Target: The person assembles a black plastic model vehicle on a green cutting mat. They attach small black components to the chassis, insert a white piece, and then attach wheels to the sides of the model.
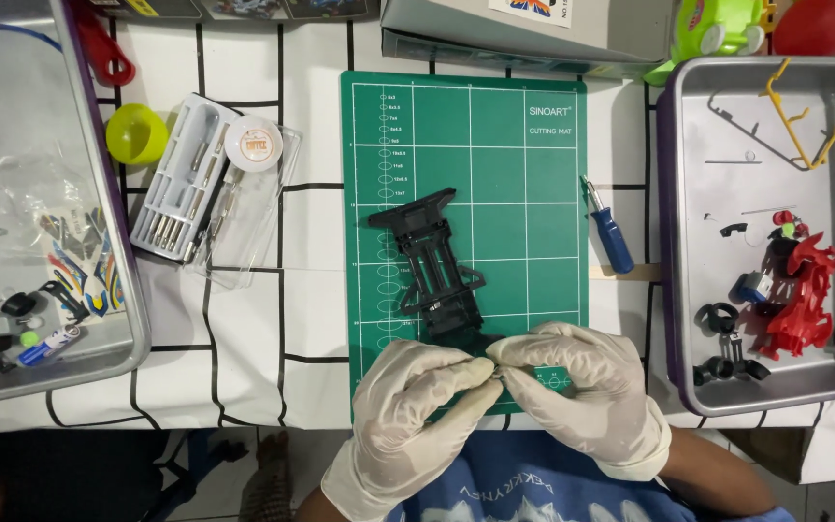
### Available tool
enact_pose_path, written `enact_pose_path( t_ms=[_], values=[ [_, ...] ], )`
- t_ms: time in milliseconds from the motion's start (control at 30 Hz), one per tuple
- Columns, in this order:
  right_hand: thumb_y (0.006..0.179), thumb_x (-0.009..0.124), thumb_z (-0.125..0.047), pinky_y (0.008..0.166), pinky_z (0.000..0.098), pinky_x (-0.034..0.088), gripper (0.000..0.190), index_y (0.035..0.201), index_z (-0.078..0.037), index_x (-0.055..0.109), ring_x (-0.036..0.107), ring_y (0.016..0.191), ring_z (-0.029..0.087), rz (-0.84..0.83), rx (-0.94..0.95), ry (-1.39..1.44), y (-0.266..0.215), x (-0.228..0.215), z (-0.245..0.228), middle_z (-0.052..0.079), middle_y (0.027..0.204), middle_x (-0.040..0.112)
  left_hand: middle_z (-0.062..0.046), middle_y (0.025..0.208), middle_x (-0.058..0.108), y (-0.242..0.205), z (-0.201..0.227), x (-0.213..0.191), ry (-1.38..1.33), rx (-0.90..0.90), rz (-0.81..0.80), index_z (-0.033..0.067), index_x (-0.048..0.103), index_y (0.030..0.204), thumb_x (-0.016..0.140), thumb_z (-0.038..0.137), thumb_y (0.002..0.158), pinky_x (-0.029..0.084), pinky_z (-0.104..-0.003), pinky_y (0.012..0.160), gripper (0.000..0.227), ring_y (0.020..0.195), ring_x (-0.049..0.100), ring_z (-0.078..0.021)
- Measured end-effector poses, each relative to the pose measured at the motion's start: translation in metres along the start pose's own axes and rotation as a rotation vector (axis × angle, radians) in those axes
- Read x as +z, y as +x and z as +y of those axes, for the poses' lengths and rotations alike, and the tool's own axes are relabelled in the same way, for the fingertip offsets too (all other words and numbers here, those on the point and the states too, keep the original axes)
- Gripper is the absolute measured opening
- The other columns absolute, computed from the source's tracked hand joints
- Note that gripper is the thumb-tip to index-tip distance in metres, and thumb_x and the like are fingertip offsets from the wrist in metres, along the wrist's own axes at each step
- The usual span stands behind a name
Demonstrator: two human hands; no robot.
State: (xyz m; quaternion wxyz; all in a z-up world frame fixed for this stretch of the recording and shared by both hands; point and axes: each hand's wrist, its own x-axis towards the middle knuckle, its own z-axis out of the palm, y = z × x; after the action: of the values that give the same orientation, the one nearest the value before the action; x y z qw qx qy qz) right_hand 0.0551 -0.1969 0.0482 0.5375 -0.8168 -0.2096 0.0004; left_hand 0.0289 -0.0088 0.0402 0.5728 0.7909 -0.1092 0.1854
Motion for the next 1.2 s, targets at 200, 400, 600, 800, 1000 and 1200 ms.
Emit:
enact_pose_path(
  t_ms=[200, 400, 600, 800, 1000, 1200],
  values=[
    [0.083, 0.081, -0.012, 0.08, 0.0259, 0.071, 0.027, 0.108, -0.006, 0.072, 0.081, 0.082, 0.018, -0.037, 0.093, 0.076, 0.002, 0.001, -0.002, 0.012, 0.105, 0.079, -0.008, 0.089, 0.077, 0.004, -0.003, 0.007, -0.062, -0.1, 0.067, 0.005, 0.068, 0.087, 0.081, -0.002, 0.084, 0.061, -0.029, 0.072, 0.016, 0.075, 0.075, -0.0183],
    [0.083, 0.079, -0.003, 0.083, 0.0314, 0.069, 0.025, 0.107, 0.001, 0.07, 0.081, 0.091, 0.025, 0.0, 0.014, 0.096, 0.0, 0.0, 0.003, 0.015, 0.103, 0.078, -0.009, 0.089, 0.079, -0.005, -0.006, 0.008, -0.283, -0.399, 0.079, 0.0044, 0.075, 0.095, 0.081, -0.003, 0.082, 0.066, -0.024, 0.069, 0.016, 0.077, 0.077, -0.016],
    [0.082, 0.08, -0.004, 0.079, 0.031, 0.07, 0.021, 0.101, -0.002, 0.071, 0.08, 0.086, 0.024, 0.023, -0.043, 0.065, -0.006, 0.005, 0.006, 0.01, 0.098, 0.078, -0.003, 0.085, 0.074, -0.013, -0.008, 0.016, -0.359, -0.366, 0.069, 0.0033, 0.073, 0.117, 0.079, -0.006, 0.085, 0.065, -0.025, 0.073, 0.034, 0.075, 0.07, -0.0127],
    [0.084, 0.074, 0.004, 0.072, 0.0315, 0.068, 0.012, 0.095, 0.002, 0.068, 0.079, 0.077, 0.024, 0.111, -0.044, 0.022, 0.001, 0.004, 0.001, 0.016, 0.088, 0.077, -0.009, 0.104, 0.08, -0.015, -0.008, 0.011, -0.318, -0.413, 0.013, 0.0044, 0.075, 0.11, 0.081, 0.0, 0.083, 0.068, -0.028, 0.086, 0.027, 0.086, 0.081, -0.0166],
    [0.091, 0.068, 0.004, 0.074, 0.0321, 0.07, 0.014, 0.105, 0.002, 0.067, 0.076, 0.079, 0.026, 0.098, 0.168, 0.382, -0.006, 0.005, 0.005, 0.021, 0.096, 0.072, -0.006, 0.097, 0.081, -0.008, -0.003, 0.005, -0.146, -0.242, -0.024, 0.0061, 0.076, 0.097, 0.084, 0.003, 0.083, 0.061, -0.027, 0.075, 0.017, 0.074, 0.077, -0.0147],
    [0.086, 0.073, 0.01, 0.084, 0.0409, 0.072, 0.037, 0.121, 0.001, 0.062, 0.079, 0.091, 0.031, 0.174, 0.16, 0.486, -0.02, 0.01, 0.019, 0.019, 0.114, 0.071, -0.004, 0.089, 0.079, -0.011, -0.004, 0.006, -0.075, -0.247, 0.066, 0.0053, 0.073, 0.099, 0.081, 0.001, 0.084, 0.061, -0.026, 0.074, 0.017, 0.072, 0.074, -0.014]
  ],
)
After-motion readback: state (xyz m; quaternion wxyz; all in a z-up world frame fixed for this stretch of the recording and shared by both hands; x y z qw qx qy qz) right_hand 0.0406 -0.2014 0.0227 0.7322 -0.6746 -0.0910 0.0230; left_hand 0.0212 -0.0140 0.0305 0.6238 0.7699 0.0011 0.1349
